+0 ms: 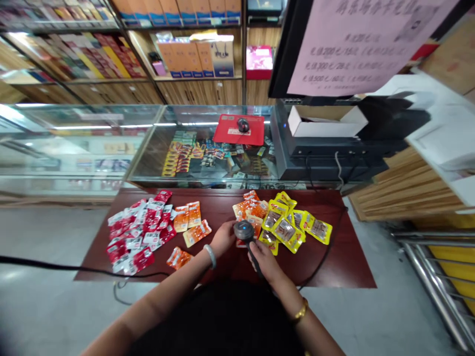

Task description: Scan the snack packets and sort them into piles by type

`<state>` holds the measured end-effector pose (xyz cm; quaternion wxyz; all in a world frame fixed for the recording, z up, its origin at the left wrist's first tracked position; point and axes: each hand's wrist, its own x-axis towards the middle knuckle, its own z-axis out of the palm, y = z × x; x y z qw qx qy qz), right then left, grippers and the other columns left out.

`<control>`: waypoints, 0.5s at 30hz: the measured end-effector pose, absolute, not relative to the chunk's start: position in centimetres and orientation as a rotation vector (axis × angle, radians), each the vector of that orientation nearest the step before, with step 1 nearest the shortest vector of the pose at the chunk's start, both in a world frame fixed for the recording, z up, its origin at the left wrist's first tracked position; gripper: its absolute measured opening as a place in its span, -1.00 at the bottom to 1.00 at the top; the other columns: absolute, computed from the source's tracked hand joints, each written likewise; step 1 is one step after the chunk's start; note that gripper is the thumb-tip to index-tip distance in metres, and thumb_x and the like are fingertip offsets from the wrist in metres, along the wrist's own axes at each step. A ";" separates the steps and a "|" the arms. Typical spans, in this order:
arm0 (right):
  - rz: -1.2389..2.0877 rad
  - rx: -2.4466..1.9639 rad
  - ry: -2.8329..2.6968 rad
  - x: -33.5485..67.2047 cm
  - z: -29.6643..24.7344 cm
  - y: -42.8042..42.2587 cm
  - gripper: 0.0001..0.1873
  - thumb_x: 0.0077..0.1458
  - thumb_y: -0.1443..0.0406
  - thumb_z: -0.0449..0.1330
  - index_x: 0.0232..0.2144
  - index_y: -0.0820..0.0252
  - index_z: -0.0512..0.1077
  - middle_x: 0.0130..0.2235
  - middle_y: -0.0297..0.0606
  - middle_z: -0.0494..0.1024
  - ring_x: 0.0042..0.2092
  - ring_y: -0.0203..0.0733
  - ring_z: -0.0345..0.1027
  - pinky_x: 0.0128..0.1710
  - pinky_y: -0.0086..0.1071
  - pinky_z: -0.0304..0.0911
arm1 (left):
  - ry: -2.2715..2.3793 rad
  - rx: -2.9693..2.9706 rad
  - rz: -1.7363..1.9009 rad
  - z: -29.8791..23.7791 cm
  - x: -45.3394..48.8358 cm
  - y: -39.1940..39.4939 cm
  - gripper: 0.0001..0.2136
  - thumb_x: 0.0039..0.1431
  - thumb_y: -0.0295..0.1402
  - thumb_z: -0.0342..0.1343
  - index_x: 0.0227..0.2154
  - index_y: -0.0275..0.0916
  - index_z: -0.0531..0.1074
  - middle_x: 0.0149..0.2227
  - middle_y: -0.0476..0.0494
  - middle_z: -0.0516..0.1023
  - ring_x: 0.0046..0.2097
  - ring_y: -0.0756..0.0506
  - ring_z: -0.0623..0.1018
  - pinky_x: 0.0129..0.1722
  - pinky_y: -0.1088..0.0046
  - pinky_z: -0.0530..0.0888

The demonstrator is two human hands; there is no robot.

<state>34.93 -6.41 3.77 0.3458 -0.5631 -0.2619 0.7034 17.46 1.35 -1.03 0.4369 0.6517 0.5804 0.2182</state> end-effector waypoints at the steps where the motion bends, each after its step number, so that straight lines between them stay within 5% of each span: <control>1: 1.841 -1.459 -0.696 34.5 3.6 -6.4 -0.45 -0.06 -0.21 0.20 -0.42 0.13 0.27 -0.64 -0.52 0.27 -0.68 -0.44 0.01 -0.71 -0.54 -0.08 | 1.529 1.621 0.501 -0.9 16.0 1.3 -0.69 0.05 -0.49 0.15 -0.09 -0.28 0.49 -0.09 -0.22 0.57 -0.06 -0.12 0.53 0.03 0.31 0.43; 8: 1.932 -1.401 -0.863 32.1 2.9 -6.6 -0.53 0.03 -0.14 0.19 -0.38 0.12 0.31 -0.61 -0.51 0.27 -0.64 -0.41 0.03 -0.70 -0.53 -0.07 | 2.260 1.719 -0.105 -0.7 6.2 -0.1 -0.51 0.09 -0.27 0.17 0.08 -0.31 0.33 0.09 -0.38 0.40 0.13 -0.33 0.36 0.07 0.15 0.31; 15: 1.918 -1.404 -0.840 31.6 3.0 -6.6 -0.49 -0.04 -0.15 0.24 -0.31 0.14 0.37 -0.57 -0.49 0.26 -0.59 -0.40 0.09 -0.64 -0.51 0.02 | 2.183 1.742 -0.323 -1.5 4.9 -1.2 -0.47 0.01 -0.18 0.24 0.02 -0.31 0.31 0.01 -0.39 0.46 0.09 -0.32 0.39 0.03 0.19 0.28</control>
